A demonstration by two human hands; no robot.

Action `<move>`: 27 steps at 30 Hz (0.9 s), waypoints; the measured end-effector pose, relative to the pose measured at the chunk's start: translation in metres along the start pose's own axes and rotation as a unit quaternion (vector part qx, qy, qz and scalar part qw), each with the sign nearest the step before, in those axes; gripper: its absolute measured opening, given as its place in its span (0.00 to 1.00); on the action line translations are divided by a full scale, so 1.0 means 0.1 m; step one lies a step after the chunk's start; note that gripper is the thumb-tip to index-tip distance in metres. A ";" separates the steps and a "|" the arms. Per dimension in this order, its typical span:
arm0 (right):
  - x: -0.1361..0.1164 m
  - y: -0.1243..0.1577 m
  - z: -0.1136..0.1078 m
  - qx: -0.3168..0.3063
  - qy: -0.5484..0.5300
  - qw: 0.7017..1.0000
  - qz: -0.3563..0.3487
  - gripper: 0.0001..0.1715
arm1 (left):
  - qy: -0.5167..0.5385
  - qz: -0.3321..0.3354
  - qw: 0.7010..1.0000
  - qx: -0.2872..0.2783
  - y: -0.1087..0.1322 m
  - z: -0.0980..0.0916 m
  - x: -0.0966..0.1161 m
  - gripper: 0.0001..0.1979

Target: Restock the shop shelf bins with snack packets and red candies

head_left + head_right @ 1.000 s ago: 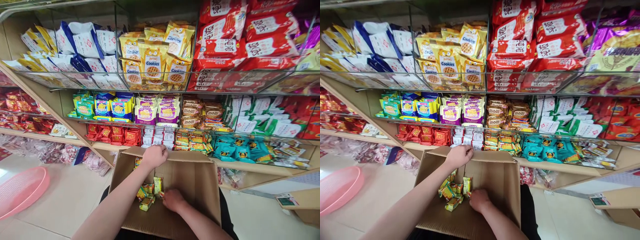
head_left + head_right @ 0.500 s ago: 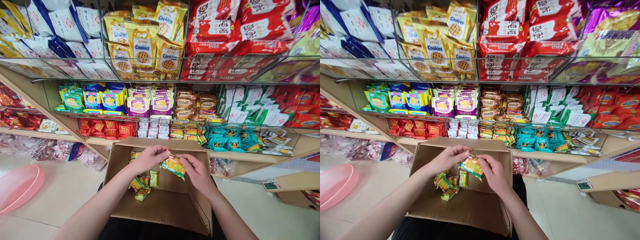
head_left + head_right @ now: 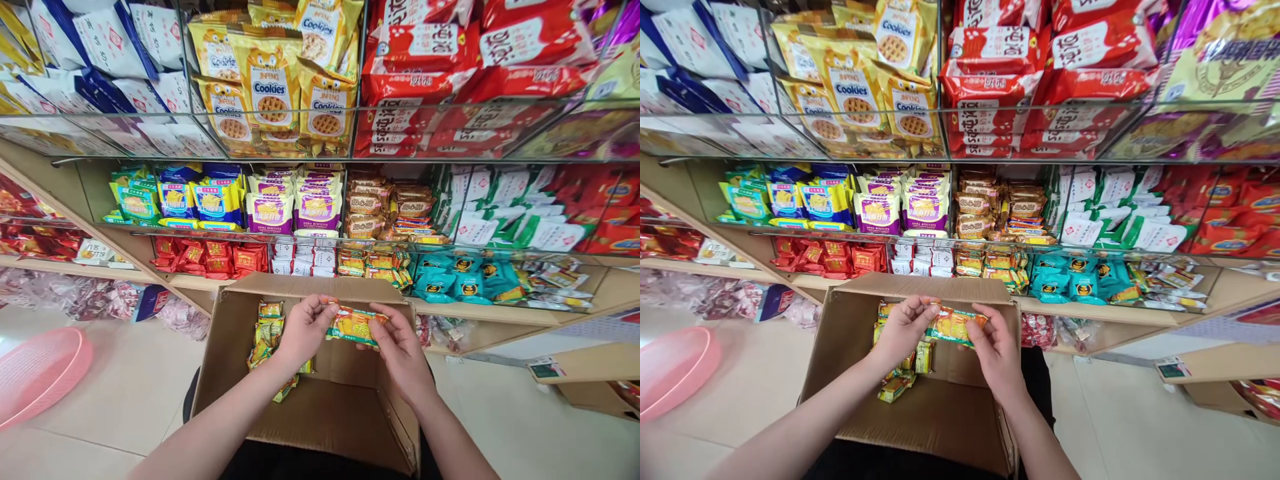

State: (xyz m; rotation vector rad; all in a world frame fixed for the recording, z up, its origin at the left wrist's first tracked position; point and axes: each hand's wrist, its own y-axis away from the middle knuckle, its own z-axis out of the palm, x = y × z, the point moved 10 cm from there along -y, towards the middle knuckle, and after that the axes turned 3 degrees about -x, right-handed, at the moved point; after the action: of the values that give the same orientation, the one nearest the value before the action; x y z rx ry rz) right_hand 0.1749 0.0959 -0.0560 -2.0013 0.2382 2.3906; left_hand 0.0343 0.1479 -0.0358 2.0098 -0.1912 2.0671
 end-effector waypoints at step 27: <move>0.05 -2.05 -0.96 0.148 -0.073 0.982 -0.090 0.10 | -0.533 -0.004 0.846 -0.025 -0.71 -0.53 0.14 0.13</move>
State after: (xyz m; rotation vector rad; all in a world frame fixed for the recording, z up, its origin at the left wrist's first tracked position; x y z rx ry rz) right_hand 0.2903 0.2859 -0.0986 -1.6384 0.3684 2.2251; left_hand 0.0026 0.2315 -0.0291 2.8498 -0.4084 0.6858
